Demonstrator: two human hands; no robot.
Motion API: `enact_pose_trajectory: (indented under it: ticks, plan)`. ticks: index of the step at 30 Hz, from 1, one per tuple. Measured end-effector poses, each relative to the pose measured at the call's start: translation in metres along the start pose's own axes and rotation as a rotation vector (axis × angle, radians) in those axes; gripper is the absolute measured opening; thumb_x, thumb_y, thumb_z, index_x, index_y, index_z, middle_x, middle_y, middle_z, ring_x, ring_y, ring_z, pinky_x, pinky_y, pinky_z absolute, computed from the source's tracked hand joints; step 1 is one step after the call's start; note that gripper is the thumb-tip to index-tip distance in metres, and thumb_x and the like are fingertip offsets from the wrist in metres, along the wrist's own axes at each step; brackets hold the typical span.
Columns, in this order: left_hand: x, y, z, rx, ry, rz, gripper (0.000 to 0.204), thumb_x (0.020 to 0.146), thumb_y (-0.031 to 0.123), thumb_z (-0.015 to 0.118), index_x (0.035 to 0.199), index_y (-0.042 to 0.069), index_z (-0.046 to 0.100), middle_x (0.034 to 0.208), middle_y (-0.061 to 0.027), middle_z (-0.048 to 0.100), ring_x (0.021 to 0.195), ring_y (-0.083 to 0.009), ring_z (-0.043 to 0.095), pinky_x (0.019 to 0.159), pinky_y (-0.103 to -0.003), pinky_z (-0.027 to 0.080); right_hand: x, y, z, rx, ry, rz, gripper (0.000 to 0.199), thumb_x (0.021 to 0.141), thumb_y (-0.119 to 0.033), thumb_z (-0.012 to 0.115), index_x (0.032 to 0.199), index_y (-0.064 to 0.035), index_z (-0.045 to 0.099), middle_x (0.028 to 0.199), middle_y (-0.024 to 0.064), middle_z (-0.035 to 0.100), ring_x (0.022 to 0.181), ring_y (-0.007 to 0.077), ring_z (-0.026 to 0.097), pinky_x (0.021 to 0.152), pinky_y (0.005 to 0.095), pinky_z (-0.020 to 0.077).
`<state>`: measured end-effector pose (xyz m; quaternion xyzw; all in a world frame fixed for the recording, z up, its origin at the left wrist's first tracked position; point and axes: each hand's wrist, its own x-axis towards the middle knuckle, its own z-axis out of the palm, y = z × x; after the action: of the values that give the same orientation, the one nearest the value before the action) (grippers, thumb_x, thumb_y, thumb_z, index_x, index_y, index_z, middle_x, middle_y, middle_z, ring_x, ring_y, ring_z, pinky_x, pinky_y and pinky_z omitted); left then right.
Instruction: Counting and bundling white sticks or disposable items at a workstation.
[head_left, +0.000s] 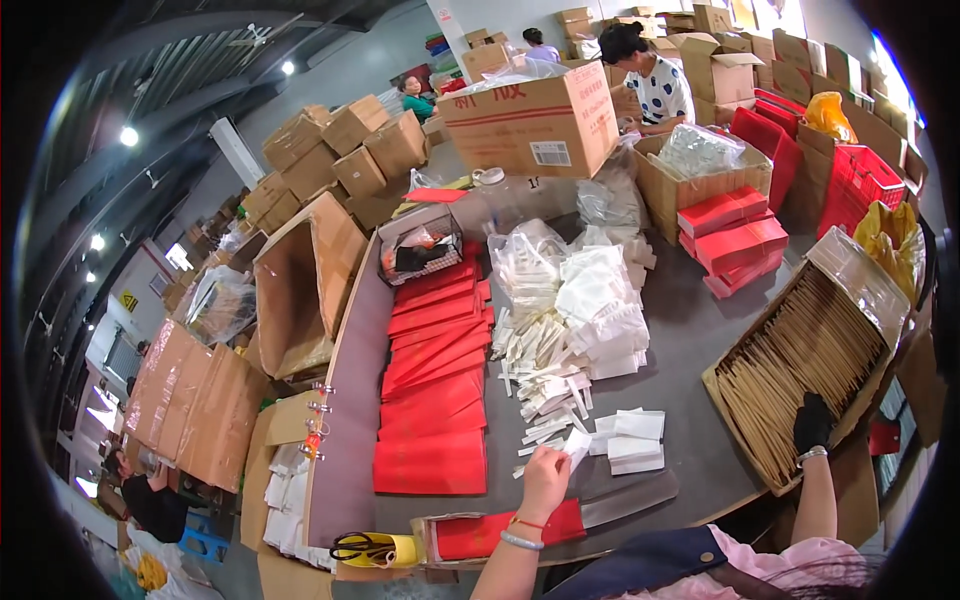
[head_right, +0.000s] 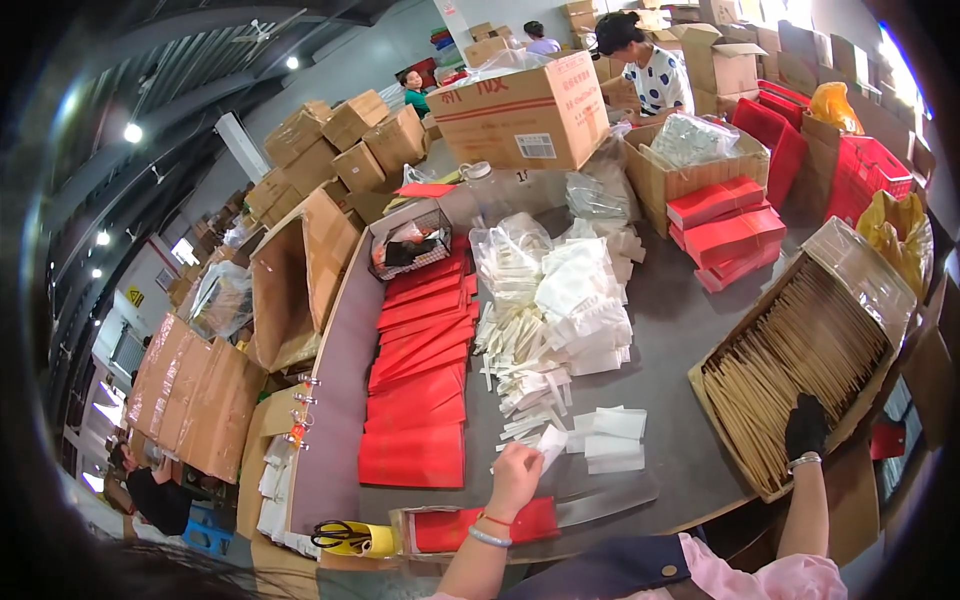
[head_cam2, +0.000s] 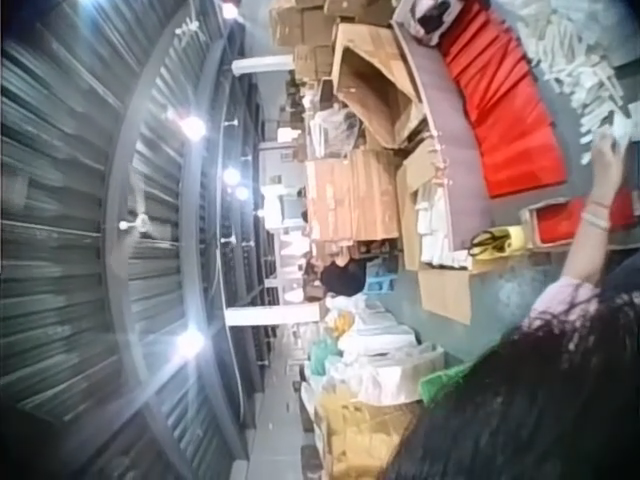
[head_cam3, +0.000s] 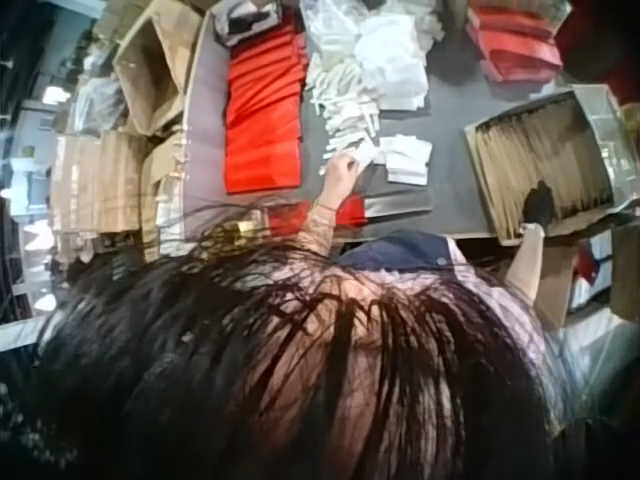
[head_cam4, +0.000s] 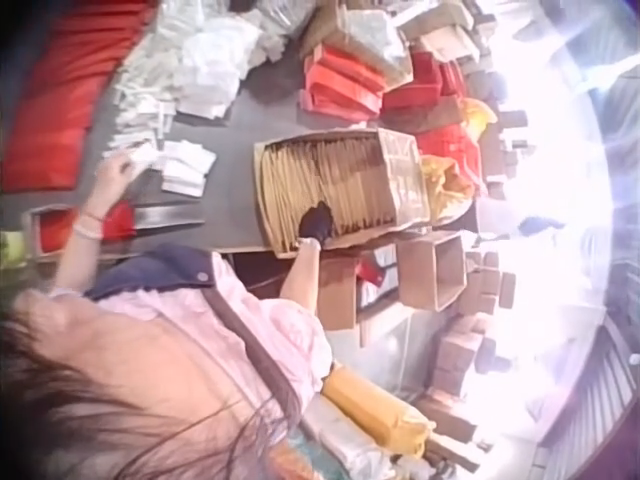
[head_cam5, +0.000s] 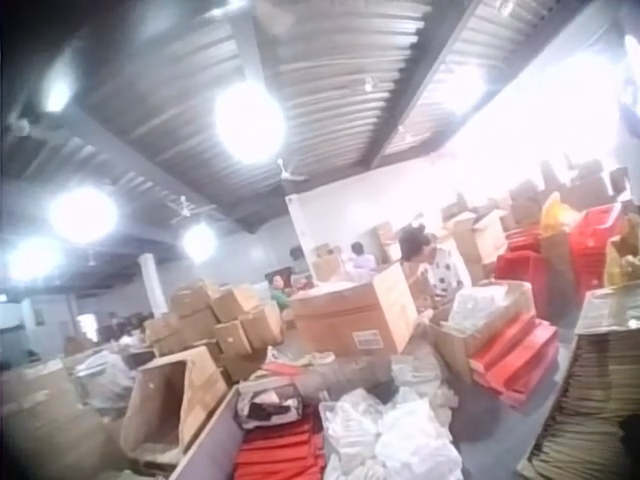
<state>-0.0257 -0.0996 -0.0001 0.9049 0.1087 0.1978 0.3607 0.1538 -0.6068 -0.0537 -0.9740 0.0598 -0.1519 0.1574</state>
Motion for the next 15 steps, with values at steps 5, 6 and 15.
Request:
enact_pose_trajectory:
  ticks: [5, 6, 15]
  plan:
    - [-0.031, 0.041, -0.004, -0.185, -0.055, 0.008, 0.01, 0.083, 0.011, 0.07, 0.086, 0.001, 0.07, 0.088, -0.0133, 0.065, 0.072, -0.0245, 0.066, 0.064, -0.033, 0.053, 0.005, -0.007, -0.003, 0.119, 0.035, 0.172, 0.037, 0.1, -0.024, 0.043, 0.121, 0.002, 0.059, 0.123, 0.0228, 0.059, 0.116, 0.0401, 0.052, 0.102, 0.0427, 0.0396]
    - [-0.037, 0.044, 0.003, -0.187, -0.114, 0.033, 0.01, 0.083, 0.01, 0.068, 0.087, 0.001, 0.069, 0.089, -0.0139, 0.064, 0.075, -0.0285, 0.065, 0.067, -0.036, 0.053, 0.006, -0.004, -0.001, 0.131, 0.095, 0.157, 0.036, 0.1, -0.023, 0.044, 0.121, 0.0022, 0.059, 0.122, 0.0226, 0.059, 0.116, 0.0399, 0.053, 0.101, 0.0429, 0.0401]
    - [-0.067, 0.037, 0.044, 0.183, -0.187, 0.3, 0.007, 0.079, 0.016, 0.068, 0.078, 0.01, 0.066, 0.089, -0.0042, 0.06, 0.084, -0.026, 0.057, 0.07, -0.041, 0.047, -0.028, -0.099, -0.061, 0.411, 0.168, -0.204, 0.009, 0.087, -0.005, 0.056, 0.094, -0.0023, 0.061, 0.087, 0.0181, 0.059, 0.087, 0.0383, 0.056, 0.075, 0.0431, 0.0443]
